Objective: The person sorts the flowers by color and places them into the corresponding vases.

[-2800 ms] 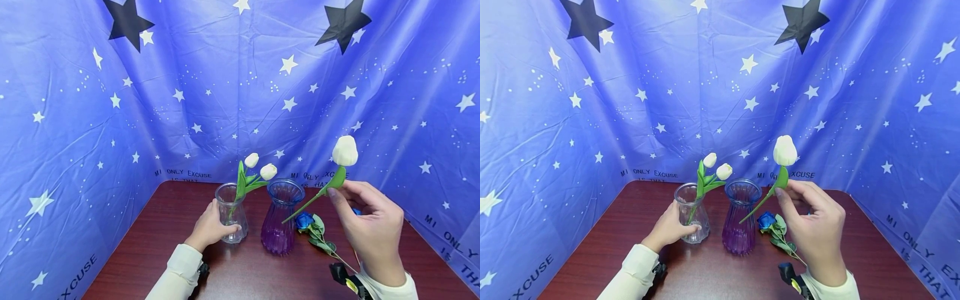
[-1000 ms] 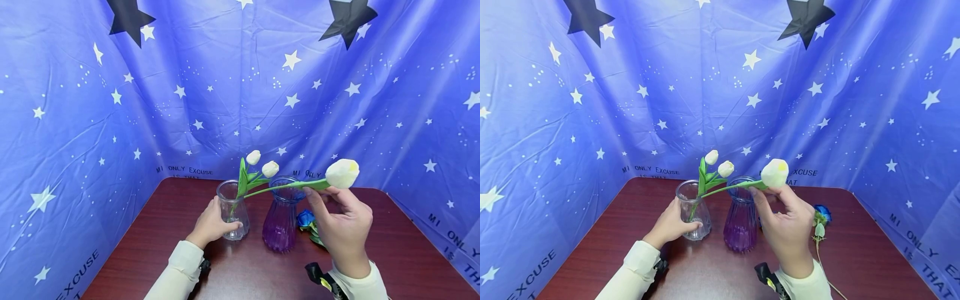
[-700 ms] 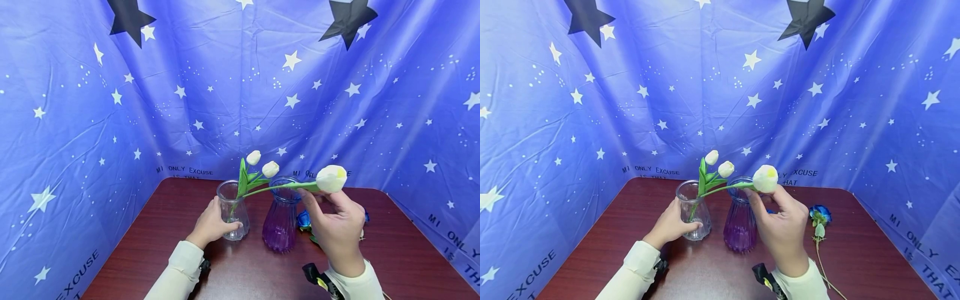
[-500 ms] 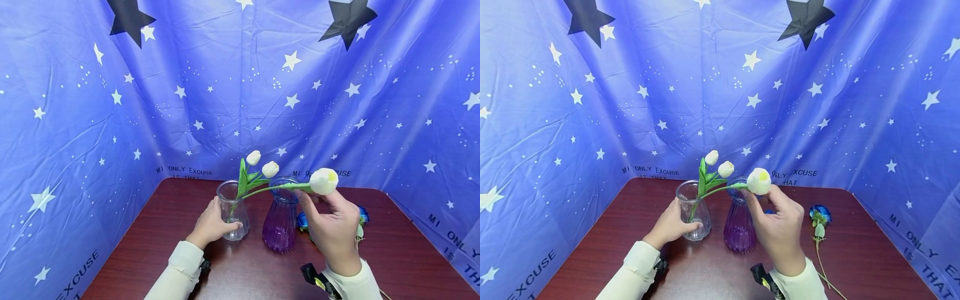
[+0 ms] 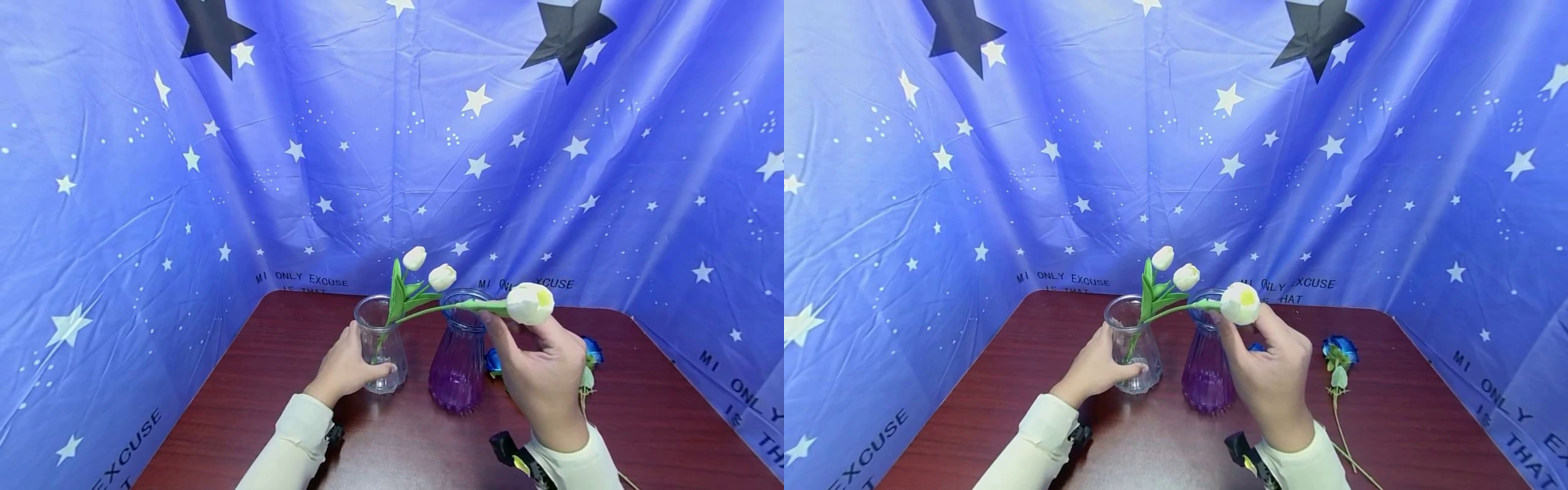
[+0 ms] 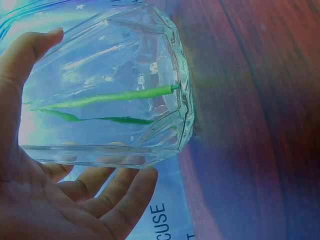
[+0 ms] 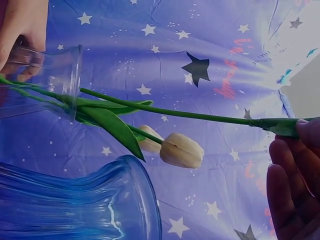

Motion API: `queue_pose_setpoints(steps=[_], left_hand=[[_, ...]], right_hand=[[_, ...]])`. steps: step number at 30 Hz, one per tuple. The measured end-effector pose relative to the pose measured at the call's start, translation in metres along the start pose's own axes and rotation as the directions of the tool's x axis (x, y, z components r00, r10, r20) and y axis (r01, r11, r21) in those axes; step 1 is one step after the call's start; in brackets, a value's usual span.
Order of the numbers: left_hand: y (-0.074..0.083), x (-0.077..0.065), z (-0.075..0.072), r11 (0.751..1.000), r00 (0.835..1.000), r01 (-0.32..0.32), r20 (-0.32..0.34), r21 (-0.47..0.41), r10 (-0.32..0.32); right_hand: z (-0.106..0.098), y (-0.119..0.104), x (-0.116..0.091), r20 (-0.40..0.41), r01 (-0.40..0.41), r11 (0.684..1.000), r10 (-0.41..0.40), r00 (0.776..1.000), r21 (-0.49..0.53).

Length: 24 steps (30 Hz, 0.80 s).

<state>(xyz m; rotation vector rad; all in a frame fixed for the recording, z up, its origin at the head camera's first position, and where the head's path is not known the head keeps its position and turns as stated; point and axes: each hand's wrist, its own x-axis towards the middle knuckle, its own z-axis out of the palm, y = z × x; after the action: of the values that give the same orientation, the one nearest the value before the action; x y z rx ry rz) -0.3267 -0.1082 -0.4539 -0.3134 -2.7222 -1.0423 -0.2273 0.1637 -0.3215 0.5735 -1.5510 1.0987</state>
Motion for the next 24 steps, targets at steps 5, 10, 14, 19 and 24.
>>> queue_pose_setpoints(steps=[5,10,14,19,24], left_hand=[[0.001,0.0,0.0,1.0,1.0,0.0,-0.002,0.004,0.0],[0.001,0.0,0.0,1.0,1.0,-0.003,-0.002,-0.002,0.003],[0.001,0.0,0.0,1.0,1.0,-0.005,-0.003,-0.002,0.005],[0.001,0.0,0.0,1.0,1.0,-0.004,-0.004,0.001,0.004],[0.0,0.0,0.0,1.0,1.0,-0.001,0.0,-0.004,0.001]], right_hand=[[0.003,0.001,-0.002,0.024,0.011,0.999,-0.01,1.0,-0.048],[0.006,0.003,-0.003,0.051,0.019,0.997,-0.015,0.999,-0.069],[0.009,0.005,-0.004,0.078,0.016,0.997,-0.01,0.997,-0.081],[0.014,0.008,-0.008,0.125,0.024,0.995,-0.012,0.992,-0.1],[0.018,0.01,-0.011,0.15,0.031,0.993,-0.013,0.989,-0.115]])
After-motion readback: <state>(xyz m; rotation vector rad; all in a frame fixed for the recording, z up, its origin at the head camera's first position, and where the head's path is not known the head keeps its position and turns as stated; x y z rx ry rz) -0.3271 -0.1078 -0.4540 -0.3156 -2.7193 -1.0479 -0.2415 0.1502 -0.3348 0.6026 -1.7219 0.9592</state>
